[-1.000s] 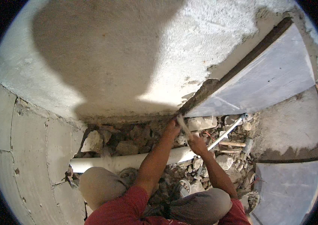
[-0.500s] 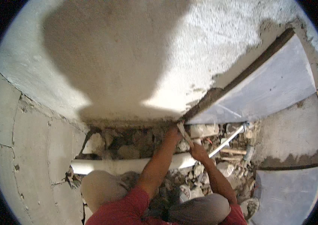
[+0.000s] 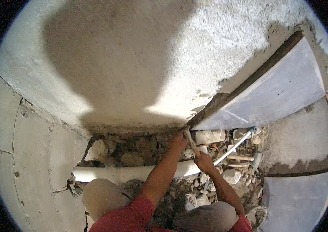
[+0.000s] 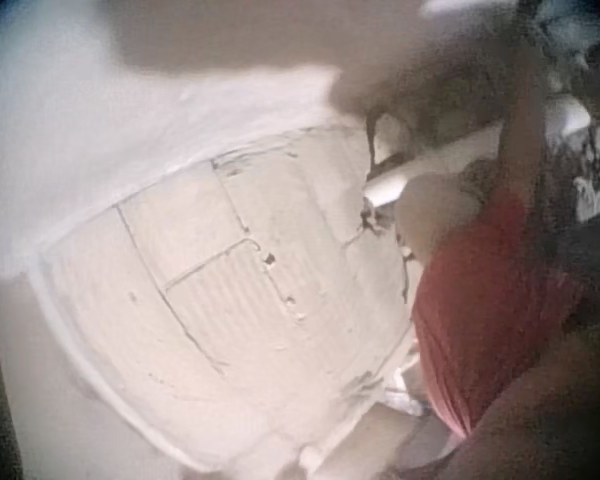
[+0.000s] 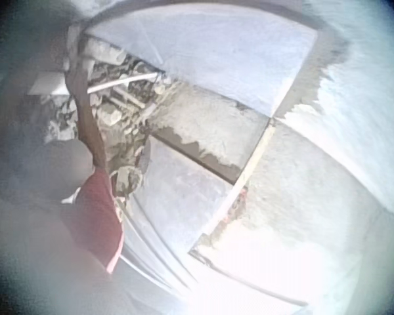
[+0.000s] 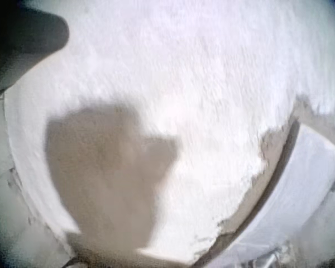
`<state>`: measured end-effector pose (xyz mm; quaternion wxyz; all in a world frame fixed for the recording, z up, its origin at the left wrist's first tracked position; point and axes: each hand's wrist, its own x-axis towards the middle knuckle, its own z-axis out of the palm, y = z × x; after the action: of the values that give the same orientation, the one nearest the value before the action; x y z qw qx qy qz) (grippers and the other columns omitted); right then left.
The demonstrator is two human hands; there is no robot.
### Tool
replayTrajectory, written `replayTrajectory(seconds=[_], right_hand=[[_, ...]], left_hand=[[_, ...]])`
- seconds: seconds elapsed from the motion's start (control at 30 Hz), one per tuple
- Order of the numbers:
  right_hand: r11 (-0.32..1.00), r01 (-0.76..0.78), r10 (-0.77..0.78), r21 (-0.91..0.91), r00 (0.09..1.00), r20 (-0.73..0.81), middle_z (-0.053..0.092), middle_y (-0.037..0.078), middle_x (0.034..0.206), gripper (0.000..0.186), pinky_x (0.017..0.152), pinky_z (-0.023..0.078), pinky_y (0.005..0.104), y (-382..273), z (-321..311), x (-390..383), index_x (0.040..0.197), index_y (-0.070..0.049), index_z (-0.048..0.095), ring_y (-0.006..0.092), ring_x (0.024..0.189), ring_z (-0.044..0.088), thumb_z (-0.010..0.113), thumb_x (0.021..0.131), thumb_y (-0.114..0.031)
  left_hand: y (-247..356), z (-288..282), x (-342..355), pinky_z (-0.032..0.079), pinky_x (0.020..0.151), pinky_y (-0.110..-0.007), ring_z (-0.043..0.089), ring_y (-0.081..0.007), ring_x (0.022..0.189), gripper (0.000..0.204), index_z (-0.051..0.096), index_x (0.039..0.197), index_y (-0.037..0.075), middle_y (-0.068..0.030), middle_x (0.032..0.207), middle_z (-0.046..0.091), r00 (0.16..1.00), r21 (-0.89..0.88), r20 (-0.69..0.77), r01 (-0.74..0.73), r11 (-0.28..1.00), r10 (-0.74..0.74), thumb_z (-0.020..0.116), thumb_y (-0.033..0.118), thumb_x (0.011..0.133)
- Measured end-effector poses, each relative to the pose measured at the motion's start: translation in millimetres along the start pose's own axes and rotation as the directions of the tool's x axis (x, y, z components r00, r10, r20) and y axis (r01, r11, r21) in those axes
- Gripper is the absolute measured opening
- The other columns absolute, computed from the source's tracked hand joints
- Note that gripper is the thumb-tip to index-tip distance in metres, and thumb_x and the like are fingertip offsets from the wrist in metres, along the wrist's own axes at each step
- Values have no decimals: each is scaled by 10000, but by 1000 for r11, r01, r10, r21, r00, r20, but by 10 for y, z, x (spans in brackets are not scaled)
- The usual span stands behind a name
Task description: The person uses an ax and a chisel to chip away at a concrete wall around a pipe, and then fits a plastic pipe coupling onto a vertical pipe segment.
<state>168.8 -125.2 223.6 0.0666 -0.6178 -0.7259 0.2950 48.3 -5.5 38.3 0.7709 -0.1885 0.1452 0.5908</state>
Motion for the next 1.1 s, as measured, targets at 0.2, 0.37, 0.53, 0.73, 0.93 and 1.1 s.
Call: replayTrajectory(seconds=[0.2, 0.37, 0.53, 0.73, 0.93, 1.1], right_hand=[[909, 380, -324, 170, 902, -285, 576, 148, 753, 173, 590, 440, 356, -896, -994, -291, 827, -33, 564, 273, 670, 566, 545, 791, -201], [999, 42, -43, 31, 999, 12, 579, 210, 855, 295, 653, 445, 418, 45, -57, 140, 976, 20, 532, 348, 734, 546, 467, 829, -227], [994, -9, -5, 111, 992, 126, 606, 217, 867, 412, 651, 465, 413, -457, -264, -102, 1095, 9, 483, 366, 777, 594, 549, 777, -246], [935, 286, -245, 208, 948, -202, 565, 194, 814, 271, 645, 462, 400, -102, -331, 15, 955, 18, 505, 340, 748, 572, 561, 760, -163], [993, -100, 78, 55, 946, 314, 577, 249, 944, 431, 736, 449, 443, -226, 165, -195, 1075, 45, 478, 397, 870, 559, 543, 744, -224], [895, -359, 301, 267, 925, 233, 606, 211, 877, 413, 707, 451, 435, 74, -3, -1067, 1071, -8, 503, 361, 807, 593, 601, 720, -202]], left_hand=[[-53, 73, -80, 470, 591, -293, 530, -194, 704, 114, 517, 948, 38, -87, 805, 551, 999, -46, -5, 48, 998, -48, 473, 89, 856], [-60, 95, -37, 481, 593, -295, 544, -197, 707, 112, 522, 945, 39, -88, 802, 560, 999, -21, -8, 40, 999, -40, 471, 90, 859], [96, -128, -91, 493, 594, -298, 557, -201, 710, 111, 527, 943, 41, -88, 799, 569, 1000, -30, -9, -27, 999, 26, 469, 90, 862], [-45, -6, 8, 489, 522, -310, 568, -193, 641, 121, 532, 929, 50, -77, 748, 579, 986, -22, 129, 105, 994, -101, 445, 114, 877], [452, -169, -295, 415, 470, -304, 506, -197, 567, 123, 518, 829, 28, -92, 697, 549, 999, 246, -34, 10, 969, -2, 433, 109, 867], [26, 725, -717, 374, 494, -287, 433, -165, 569, 184, 483, 710, 34, -61, 654, 471, 957, -21, -289, 7, 1000, -13, 428, 106, 871]])
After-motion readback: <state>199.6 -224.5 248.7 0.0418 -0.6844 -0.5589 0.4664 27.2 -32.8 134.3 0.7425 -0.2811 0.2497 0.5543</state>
